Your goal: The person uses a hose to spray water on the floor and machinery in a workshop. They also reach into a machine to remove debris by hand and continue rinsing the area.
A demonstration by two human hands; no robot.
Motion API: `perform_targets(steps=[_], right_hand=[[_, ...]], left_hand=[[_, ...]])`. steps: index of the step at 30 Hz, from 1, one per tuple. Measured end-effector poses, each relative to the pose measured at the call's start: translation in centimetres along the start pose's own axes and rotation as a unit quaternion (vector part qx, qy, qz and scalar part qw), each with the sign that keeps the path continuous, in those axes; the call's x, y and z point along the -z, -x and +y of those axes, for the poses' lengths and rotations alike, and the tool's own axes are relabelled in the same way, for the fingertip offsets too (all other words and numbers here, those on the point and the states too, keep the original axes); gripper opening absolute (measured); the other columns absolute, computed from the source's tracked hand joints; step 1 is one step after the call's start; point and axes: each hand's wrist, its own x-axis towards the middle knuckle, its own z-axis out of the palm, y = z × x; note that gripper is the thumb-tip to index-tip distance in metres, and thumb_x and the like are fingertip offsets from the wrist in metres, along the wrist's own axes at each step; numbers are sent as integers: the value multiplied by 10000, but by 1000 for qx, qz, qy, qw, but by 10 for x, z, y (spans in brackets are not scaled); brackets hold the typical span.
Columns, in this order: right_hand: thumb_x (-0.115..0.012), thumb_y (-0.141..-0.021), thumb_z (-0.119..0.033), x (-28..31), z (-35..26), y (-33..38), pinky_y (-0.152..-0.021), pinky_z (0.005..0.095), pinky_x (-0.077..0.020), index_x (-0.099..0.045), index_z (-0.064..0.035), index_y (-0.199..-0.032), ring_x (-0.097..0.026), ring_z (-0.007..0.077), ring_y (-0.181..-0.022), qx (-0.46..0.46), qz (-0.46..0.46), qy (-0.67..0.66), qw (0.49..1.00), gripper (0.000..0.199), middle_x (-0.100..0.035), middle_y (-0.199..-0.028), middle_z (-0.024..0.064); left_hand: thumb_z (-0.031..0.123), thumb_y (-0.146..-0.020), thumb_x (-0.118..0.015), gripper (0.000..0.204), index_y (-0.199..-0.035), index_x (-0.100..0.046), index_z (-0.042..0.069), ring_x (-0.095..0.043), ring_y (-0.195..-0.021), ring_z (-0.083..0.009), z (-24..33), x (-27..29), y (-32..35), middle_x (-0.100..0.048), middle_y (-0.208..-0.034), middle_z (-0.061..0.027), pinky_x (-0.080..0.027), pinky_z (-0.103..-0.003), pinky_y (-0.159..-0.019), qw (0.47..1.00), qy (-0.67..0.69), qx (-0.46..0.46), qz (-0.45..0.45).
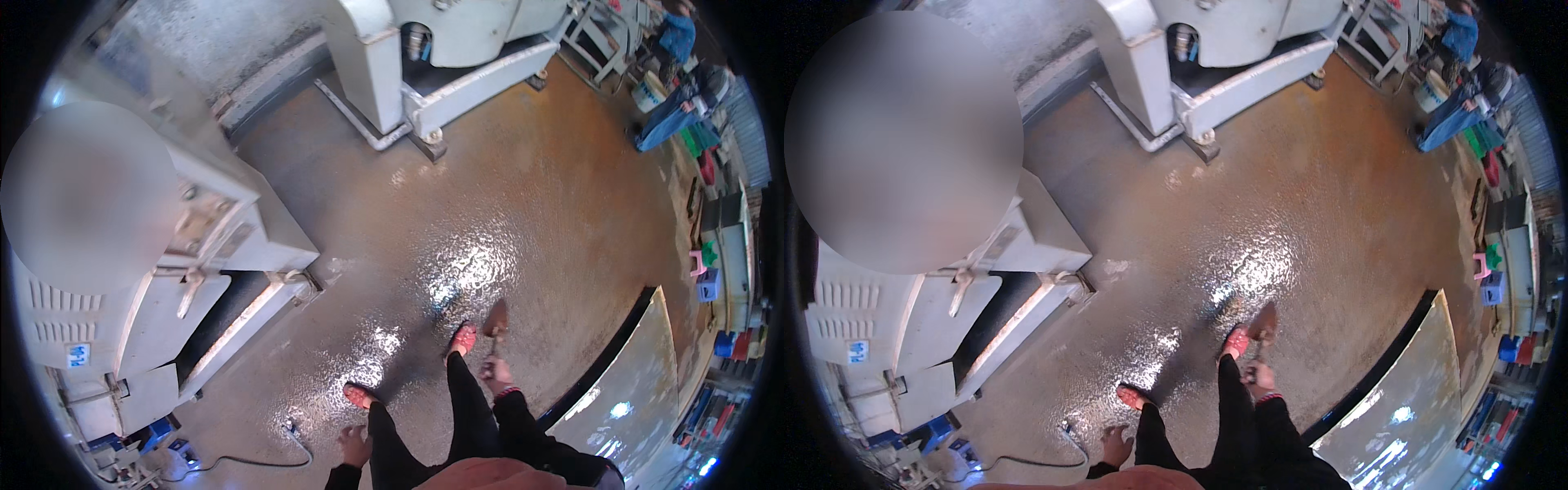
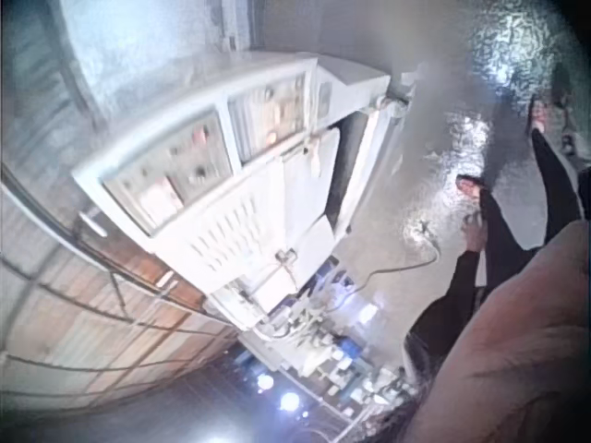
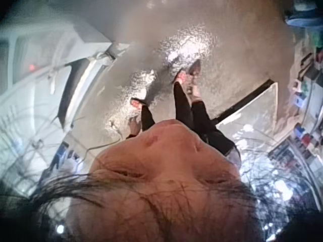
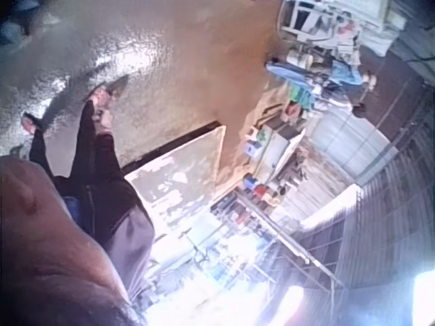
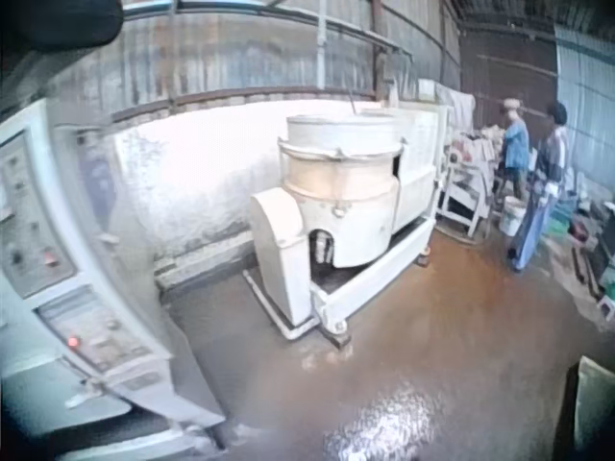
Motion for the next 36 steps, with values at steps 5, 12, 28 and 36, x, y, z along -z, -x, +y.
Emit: perform_targets(steps=[5, 12, 28, 36], right_hand=[[-545, -733, -100, 124, -129, 10, -445, 295, -297, -470, -96, -753, -355, 141, -449, 48, 29, -102, 993, 78, -392, -582, 6], [-526, -733, -45, 136, -191, 24, -398, 307, -359, -461, -69, -737, -419, 170, -423, 89, 42, -175, 980, 69, -431, -555, 44], [-403, -949, -519, 22, -489, -35, -453, 291, -312, -535, -103, -1074, -367, 145, -432, 66, -164, -371, 912, 454, -447, -601, 20], [-332, -980, -495, 99, -654, 11, -408, 300, -348, -497, -69, -1118, -405, 160, -394, 108, -59, -81, 989, 477, -443, -526, 37]], left_hand=[[175, -788, -644, 326, -1107, -602, 115, -467, -1109, -371, 167, -28, -50, -522, -1158, -180, -367, -477, -958, 985, 45, -160, 41], [134, -783, -658, 262, -1044, -641, 140, -477, -1111, -352, 312, -35, -91, -544, -1123, -155, -390, -458, -958, 976, -29, -211, 36], [192, -849, -593, 336, -1154, -591, 51, -583, -1032, -313, 568, 22, -254, -608, -1110, -166, -457, -398, -916, 982, -11, -187, 12], [301, -934, -453, 304, -983, -607, 43, -602, -926, -379, 853, 54, -276, -634, -952, -191, -473, -460, -796, 933, -161, -302, -109]])
